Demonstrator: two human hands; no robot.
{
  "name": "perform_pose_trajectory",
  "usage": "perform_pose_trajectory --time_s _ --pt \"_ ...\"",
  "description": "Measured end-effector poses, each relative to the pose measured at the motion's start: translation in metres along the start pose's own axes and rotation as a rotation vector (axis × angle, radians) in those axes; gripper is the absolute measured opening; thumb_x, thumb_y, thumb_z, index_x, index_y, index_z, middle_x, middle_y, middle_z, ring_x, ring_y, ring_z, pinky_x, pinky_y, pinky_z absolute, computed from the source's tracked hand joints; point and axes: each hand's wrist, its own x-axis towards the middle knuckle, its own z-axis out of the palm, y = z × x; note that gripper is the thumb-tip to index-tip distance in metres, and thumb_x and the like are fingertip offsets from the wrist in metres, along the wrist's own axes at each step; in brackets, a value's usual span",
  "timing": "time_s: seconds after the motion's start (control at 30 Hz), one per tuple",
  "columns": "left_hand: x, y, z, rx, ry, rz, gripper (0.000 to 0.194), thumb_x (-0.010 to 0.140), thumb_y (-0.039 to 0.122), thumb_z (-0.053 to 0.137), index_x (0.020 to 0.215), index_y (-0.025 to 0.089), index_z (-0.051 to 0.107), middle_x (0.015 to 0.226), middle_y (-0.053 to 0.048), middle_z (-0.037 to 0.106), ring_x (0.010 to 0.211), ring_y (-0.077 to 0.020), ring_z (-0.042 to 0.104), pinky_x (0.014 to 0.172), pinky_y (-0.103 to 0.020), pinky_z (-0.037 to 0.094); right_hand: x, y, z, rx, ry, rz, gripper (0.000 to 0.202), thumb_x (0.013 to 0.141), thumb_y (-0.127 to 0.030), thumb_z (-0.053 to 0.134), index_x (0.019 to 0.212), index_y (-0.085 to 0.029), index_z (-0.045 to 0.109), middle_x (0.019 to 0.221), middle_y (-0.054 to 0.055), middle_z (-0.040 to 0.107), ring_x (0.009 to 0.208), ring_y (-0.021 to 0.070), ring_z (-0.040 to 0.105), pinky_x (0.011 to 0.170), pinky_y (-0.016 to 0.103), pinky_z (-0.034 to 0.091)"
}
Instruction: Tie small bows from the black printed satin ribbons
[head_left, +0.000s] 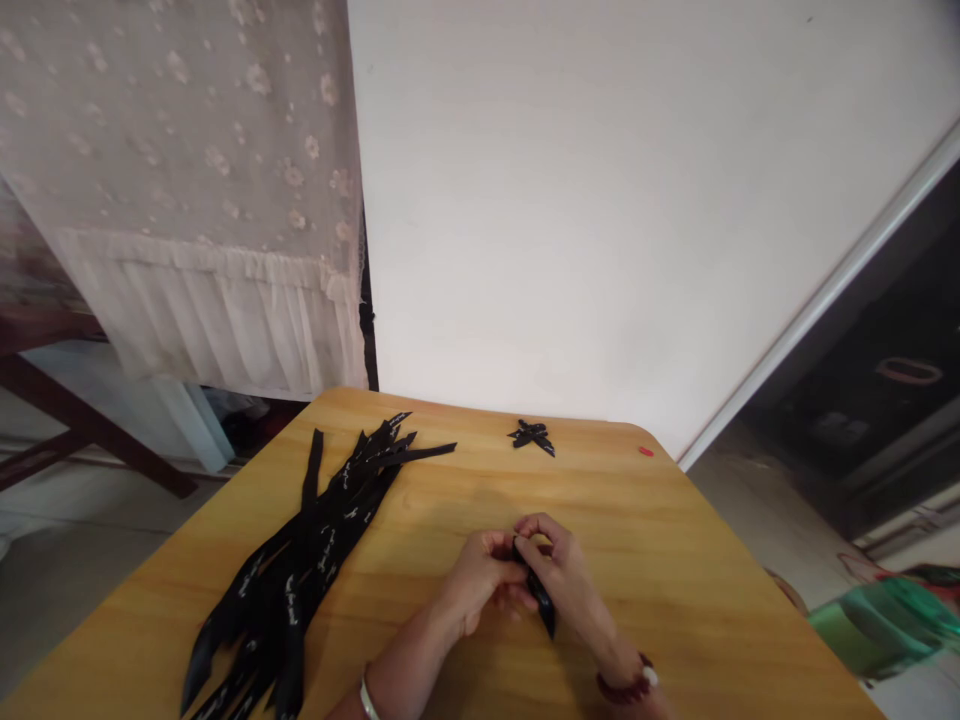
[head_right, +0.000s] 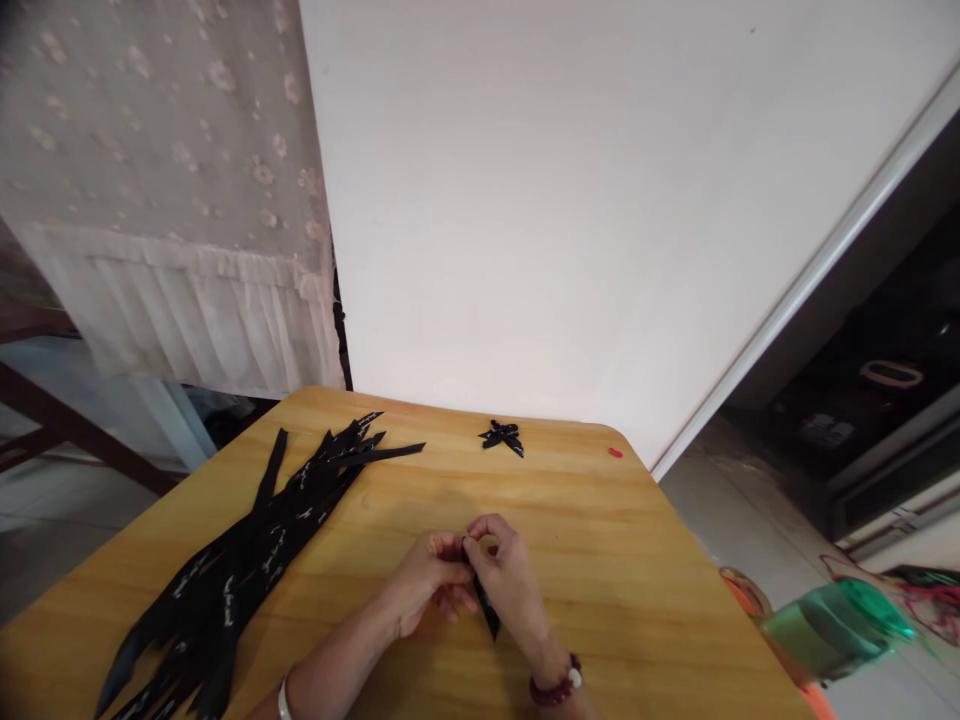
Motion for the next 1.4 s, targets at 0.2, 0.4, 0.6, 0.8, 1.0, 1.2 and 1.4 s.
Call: perform_pose_trajectory --time_s 0.2,0.4,0.6,0.8,1.0,1.2,1.4 --pt "0.003 -0.002 -0.002 -0.037 0.002 0.024 0.017 0.054 0.014 0.06 0.071 0.01 0.059 0.068 -0.007 0.065 0.056 -0.016 0.062 0.043 -0.019 0.045 0.002 0.001 -0.001 0.074 0.017 0.042 0.008 0.068 -0.021 0.052 0.061 -0.017 0.052 0.062 -0.001 0.053 0.061 0.0128 0.052 0.054 0.021 0.042" --pt "0.002 0.0 -0.002 0.029 -0.003 -0.021 0.018 0.055 0.022 0.06 0.068 0.01 0.058 0.057 -0.006 0.062 0.041 -0.0144 0.058 0.032 -0.018 0.038 0.002 0.0 -0.002 0.064 0.011 0.054 0.015 0.066 -0.028 0.056 0.058 -0.016 0.053 0.056 -0.001 0.052 0.055 0.0117 0.049 0.049 0.02 0.039" --pt "0.003 -0.001 -0.002 0.105 0.005 -0.016 0.009 0.055 0.017 0.057 0.061 0.01 0.058 0.043 -0.002 0.057 0.033 -0.011 0.052 0.028 -0.015 0.033 0.001 0.002 0.002 0.063 -0.065 0.035 0.021 0.07 -0.033 0.055 0.058 -0.016 0.053 0.055 -0.002 0.052 0.053 0.0109 0.048 0.049 0.02 0.038" --pt "0.006 0.0 -0.003 -0.051 0.177 0.04 0.017 0.055 0.022 0.061 0.068 0.013 0.055 0.048 0.001 0.058 0.029 -0.0082 0.048 0.025 -0.015 0.029 0.001 -0.001 -0.003 0.162 0.109 0.138 0.035 0.074 -0.048 0.044 0.068 -0.017 0.057 0.067 0.004 0.059 0.067 0.0167 0.055 0.061 0.025 0.043" --pt "0.009 0.002 -0.007 -0.189 0.32 0.146 0.023 0.049 0.025 0.067 0.059 0.014 0.049 0.044 0.005 0.05 0.03 -0.0069 0.046 0.024 -0.014 0.025 -0.003 -0.001 -0.002 0.242 0.034 0.167 0.034 0.073 -0.047 0.047 0.072 -0.016 0.058 0.073 0.004 0.06 0.071 0.0171 0.055 0.06 0.025 0.041" --pt "0.009 0.002 -0.006 -0.182 0.333 0.145 0.023 0.05 0.024 0.066 0.054 0.015 0.045 0.036 0.007 0.044 0.028 -0.0067 0.043 0.025 -0.015 0.026 0.003 -0.003 0.005 0.172 0.001 0.113 0.019 0.064 -0.033 0.06 0.059 -0.016 0.055 0.053 -0.003 0.051 0.053 0.0112 0.045 0.049 0.021 0.034" --pt "0.005 0.004 -0.002 -0.129 0.309 0.124 0.026 0.051 0.028 0.066 0.061 0.017 0.045 0.045 0.008 0.046 0.024 -0.0063 0.042 0.022 -0.015 0.023 0.003 -0.005 0.001 0.178 0.024 0.123 0.017 0.062 -0.03 0.06 0.054 -0.017 0.053 0.049 -0.005 0.047 0.049 0.01 0.042 0.048 0.021 0.032"
